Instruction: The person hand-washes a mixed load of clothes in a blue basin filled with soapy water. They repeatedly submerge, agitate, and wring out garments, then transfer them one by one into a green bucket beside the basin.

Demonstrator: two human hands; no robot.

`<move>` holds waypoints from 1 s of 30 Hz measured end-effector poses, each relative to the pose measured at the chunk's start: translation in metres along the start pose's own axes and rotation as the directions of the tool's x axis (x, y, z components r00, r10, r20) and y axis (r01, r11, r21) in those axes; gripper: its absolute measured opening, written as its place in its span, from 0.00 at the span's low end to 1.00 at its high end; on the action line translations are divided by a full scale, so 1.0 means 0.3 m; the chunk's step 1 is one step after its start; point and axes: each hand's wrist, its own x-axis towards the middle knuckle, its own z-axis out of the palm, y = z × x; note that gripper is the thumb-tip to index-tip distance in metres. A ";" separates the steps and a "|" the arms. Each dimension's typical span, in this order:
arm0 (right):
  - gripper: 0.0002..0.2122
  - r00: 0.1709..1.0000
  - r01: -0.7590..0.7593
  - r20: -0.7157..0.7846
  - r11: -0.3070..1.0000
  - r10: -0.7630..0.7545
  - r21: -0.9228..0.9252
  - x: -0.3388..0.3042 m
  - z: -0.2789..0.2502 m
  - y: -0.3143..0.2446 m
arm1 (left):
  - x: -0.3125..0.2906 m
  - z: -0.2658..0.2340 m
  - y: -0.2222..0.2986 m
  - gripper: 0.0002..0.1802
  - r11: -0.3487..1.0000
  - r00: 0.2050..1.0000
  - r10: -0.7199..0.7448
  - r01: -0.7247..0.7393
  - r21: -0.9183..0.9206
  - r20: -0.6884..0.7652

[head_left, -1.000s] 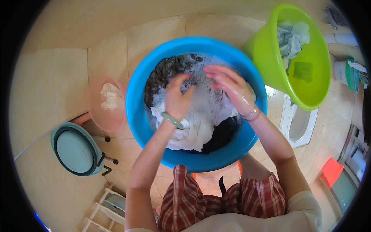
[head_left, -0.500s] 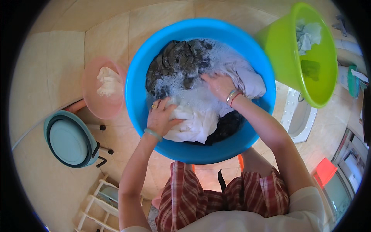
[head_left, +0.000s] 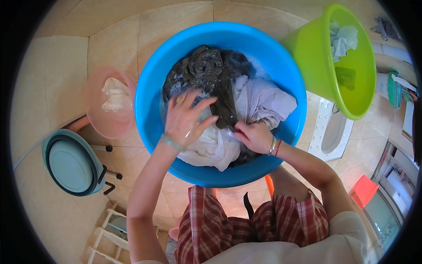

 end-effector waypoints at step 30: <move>0.11 0.864 -0.248 0.231 0.779 0.446 -0.577 0.293 -0.131 0.252 | 0.070 0.132 -0.247 0.31 0.768 0.514 -0.602 0.583 0.266 0.611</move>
